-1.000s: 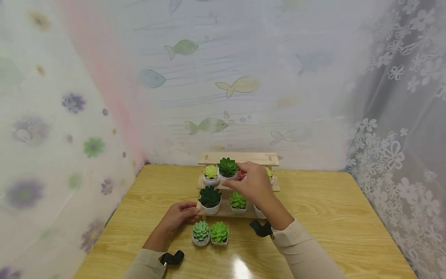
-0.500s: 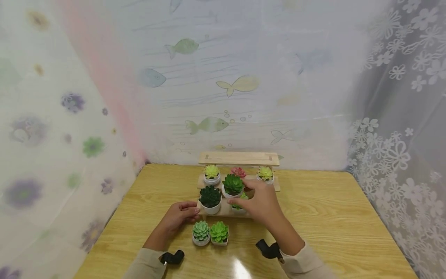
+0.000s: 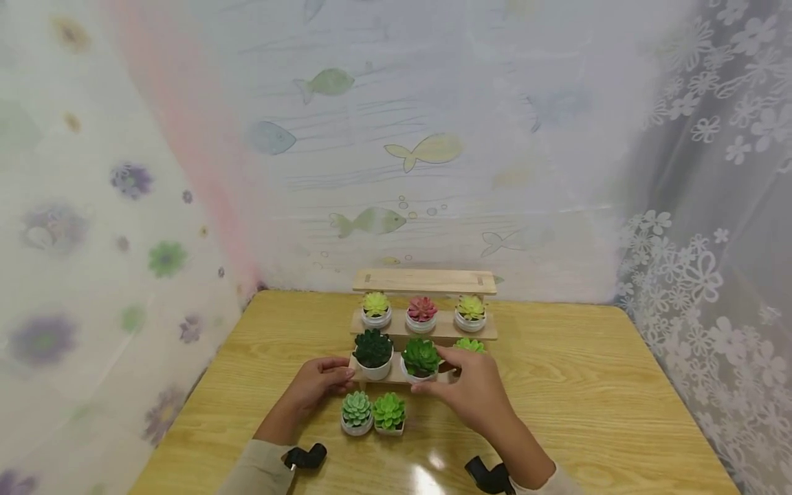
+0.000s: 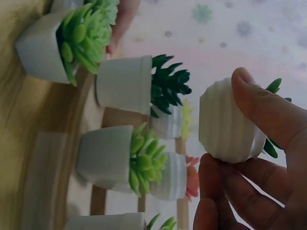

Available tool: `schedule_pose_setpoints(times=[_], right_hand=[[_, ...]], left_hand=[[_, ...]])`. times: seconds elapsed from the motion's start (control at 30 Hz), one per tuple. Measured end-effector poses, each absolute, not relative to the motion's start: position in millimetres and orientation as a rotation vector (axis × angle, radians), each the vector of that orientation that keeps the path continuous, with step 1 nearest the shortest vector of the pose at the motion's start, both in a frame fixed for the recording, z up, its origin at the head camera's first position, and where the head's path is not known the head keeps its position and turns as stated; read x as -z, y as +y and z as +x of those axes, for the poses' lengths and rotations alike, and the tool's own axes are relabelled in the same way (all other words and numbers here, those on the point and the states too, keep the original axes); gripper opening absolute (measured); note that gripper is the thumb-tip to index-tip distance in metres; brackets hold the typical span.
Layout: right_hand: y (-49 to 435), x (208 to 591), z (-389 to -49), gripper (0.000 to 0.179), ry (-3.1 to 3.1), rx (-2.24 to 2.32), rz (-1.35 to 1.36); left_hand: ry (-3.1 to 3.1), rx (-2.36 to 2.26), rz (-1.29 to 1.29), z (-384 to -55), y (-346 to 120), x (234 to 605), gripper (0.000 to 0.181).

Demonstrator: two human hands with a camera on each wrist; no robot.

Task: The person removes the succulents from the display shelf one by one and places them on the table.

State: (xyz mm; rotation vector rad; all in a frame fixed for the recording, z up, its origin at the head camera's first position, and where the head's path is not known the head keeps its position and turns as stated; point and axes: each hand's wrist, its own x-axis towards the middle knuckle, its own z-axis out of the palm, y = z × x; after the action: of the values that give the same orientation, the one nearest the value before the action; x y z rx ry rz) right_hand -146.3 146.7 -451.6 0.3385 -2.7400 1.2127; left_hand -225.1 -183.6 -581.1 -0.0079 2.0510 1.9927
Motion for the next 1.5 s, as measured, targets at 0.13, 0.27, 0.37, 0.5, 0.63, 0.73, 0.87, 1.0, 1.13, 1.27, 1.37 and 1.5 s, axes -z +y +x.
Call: schedule_pose_setpoints(times=[0.13,0.27,0.37,0.5,0.63,0.73,0.87,1.0,1.13,1.27,1.37,1.5], right_hand=[[150,463,-140,0.083,-2.756,-1.305,0.307],[151,472,-136,0.081,-2.781,-1.285,0.277],[152,479,-133,0.076,-2.8,-1.241,0.238],[154,490,-133,0.073,-2.81,-1.296,0.202],[157,501,-130,0.068,-2.811,-1.349,0.239],[158,509,-127,0.066,-2.82,-1.38,0.266],[158,522,-124,0.064,-2.832,-1.373,0.276],[158,534,-123,0.063,-2.846,-1.291,0.283],[158,542,-122,0.063,-2.879,-1.252,0.291],[160,546,-122,0.063,-2.917,-1.256,0.308],[161,548,-122,0.064,-2.932,-1.302,0.333],[161,551,-123,0.064,-2.942,-1.365,0.353]], left_hand=[[2.066,-1.977,-0.011,-226,-184,580,0.052],[2.069,-1.981,-0.026,-227,-184,581,0.05],[2.065,-1.986,-0.034,-227,-184,582,0.05],[2.065,-1.992,-0.023,-227,-184,584,0.05],[2.051,-2.007,-0.027,-226,-183,586,0.05],[2.047,-2.013,-0.032,-224,-182,586,0.049],[2.054,-2.009,-0.037,-221,-181,585,0.05],[2.055,-2.003,-0.063,-219,-181,582,0.05],[2.048,-2.012,-0.08,-219,-181,581,0.05],[2.05,-2.02,-0.067,-218,-180,579,0.05],[2.059,-2.018,-0.065,-217,-180,579,0.051],[2.069,-2.012,-0.054,-216,-180,579,0.051]])
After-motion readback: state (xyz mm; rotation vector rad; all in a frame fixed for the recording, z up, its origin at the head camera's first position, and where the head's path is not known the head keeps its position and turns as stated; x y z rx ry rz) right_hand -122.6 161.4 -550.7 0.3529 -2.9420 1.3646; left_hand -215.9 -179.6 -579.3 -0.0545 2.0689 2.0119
